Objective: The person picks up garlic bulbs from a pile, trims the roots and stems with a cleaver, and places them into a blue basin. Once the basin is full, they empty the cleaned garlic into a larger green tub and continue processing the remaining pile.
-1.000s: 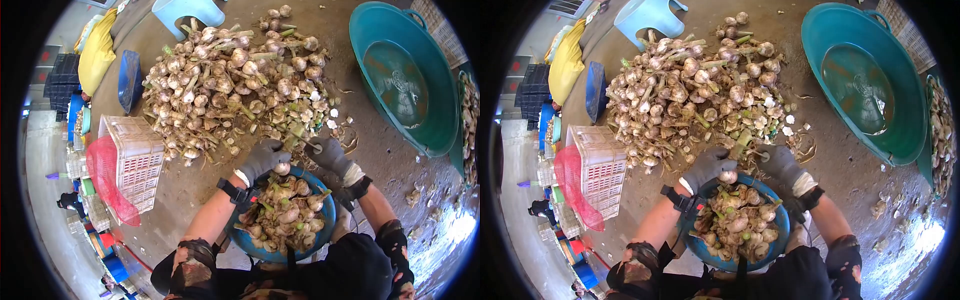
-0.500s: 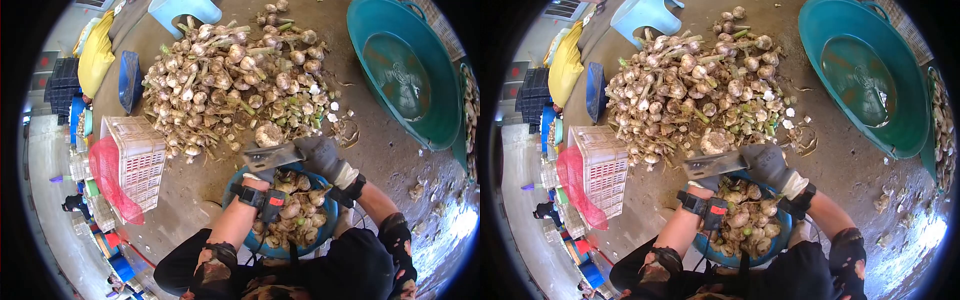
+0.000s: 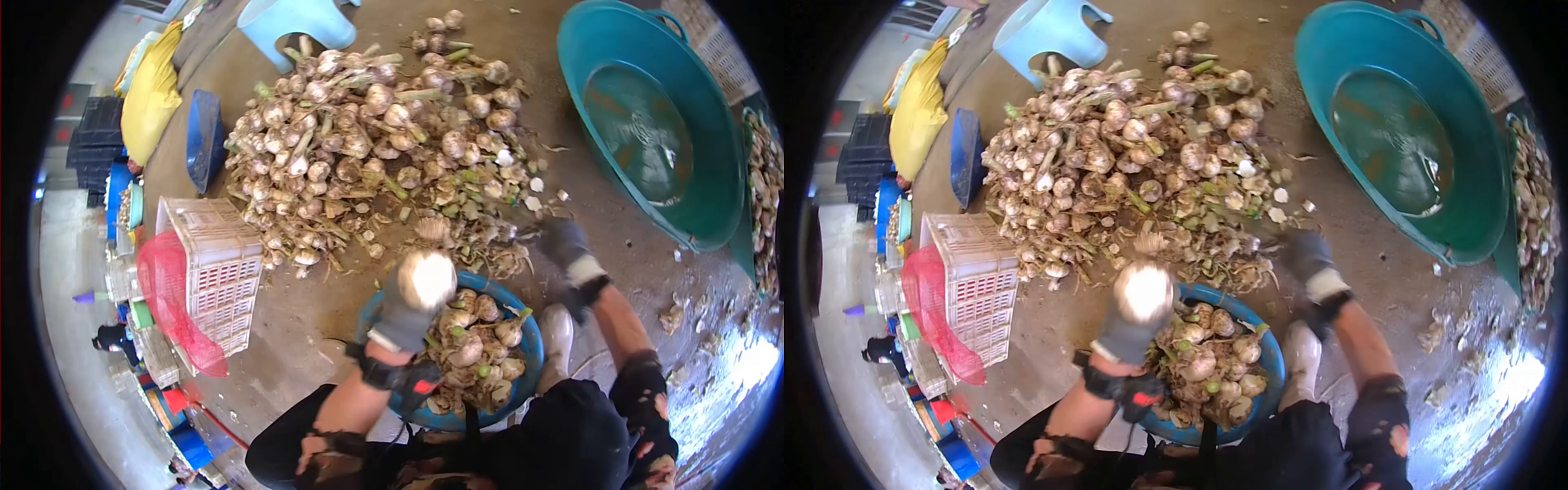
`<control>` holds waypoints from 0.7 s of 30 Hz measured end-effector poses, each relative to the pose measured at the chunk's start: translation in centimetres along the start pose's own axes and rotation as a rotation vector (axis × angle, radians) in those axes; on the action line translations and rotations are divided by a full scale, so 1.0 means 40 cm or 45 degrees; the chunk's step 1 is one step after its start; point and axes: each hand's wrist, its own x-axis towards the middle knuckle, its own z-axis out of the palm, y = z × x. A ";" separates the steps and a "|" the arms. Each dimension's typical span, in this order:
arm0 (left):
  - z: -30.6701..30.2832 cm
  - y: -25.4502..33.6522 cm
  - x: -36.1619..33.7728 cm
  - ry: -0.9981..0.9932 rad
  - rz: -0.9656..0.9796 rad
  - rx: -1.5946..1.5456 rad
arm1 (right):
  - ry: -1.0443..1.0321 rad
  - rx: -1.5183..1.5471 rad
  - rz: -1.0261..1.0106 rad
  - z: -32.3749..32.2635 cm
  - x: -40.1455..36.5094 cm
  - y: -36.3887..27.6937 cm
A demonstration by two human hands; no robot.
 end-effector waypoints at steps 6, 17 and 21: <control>-0.159 -0.008 0.103 -1.054 0.390 0.296 | -0.028 0.243 0.160 0.010 -0.044 0.035; -0.085 -0.311 0.398 0.126 -0.317 0.747 | -0.110 0.569 0.201 0.095 -0.063 0.057; -0.085 -0.139 0.276 -0.125 -0.649 -0.082 | -0.109 0.412 0.125 0.008 -0.061 -0.009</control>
